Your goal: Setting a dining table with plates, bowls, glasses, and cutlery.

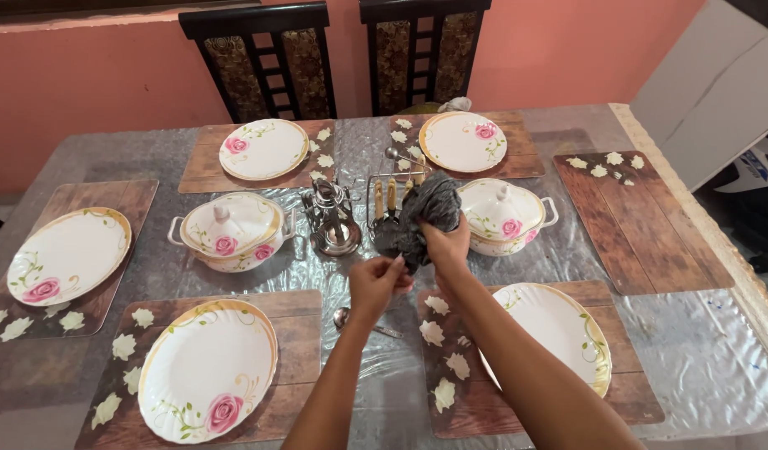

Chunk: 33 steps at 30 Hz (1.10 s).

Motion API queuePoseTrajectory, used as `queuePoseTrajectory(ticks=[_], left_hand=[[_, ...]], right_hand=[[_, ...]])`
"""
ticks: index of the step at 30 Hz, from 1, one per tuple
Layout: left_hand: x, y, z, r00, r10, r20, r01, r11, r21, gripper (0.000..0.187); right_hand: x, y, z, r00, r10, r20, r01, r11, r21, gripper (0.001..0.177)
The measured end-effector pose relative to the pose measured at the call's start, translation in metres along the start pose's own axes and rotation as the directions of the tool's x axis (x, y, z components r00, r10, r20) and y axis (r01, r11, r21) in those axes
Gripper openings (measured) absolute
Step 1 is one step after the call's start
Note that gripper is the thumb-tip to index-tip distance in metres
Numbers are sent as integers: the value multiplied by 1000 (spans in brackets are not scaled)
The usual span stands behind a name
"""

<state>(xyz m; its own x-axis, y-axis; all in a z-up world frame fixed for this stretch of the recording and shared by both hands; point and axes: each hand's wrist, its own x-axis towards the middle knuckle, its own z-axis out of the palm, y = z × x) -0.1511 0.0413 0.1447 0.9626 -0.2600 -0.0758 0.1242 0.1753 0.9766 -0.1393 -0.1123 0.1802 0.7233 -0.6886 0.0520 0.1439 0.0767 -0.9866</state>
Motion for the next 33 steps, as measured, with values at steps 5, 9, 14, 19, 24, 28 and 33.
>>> queuePoseTrajectory(ticks=[5,9,14,19,24,28,33], left_hand=[[-2,2,26,970,130,-205,-97,982,163,16],[-1,15,8,994,17,-110,27,924,383,17],[1,77,-4,991,93,-101,-29,860,509,19],[25,56,-17,882,465,-81,-393,818,420,27],[19,70,-23,953,246,-180,-142,880,453,22],[18,67,-25,937,243,-251,-130,909,395,21],[15,73,-28,990,92,-105,-26,860,509,17]], right_hand=[[-7,34,5,955,172,242,-239,930,281,45],[-18,-2,-2,900,173,400,-223,972,81,53],[0,5,-24,882,-108,459,274,909,-313,70],[-19,-17,-23,785,-63,616,326,888,-324,74],[-23,-32,-33,707,167,688,56,955,-290,74],[-12,-27,-44,663,261,702,-69,955,-290,71],[-1,-30,-42,736,147,661,126,930,-346,69]])
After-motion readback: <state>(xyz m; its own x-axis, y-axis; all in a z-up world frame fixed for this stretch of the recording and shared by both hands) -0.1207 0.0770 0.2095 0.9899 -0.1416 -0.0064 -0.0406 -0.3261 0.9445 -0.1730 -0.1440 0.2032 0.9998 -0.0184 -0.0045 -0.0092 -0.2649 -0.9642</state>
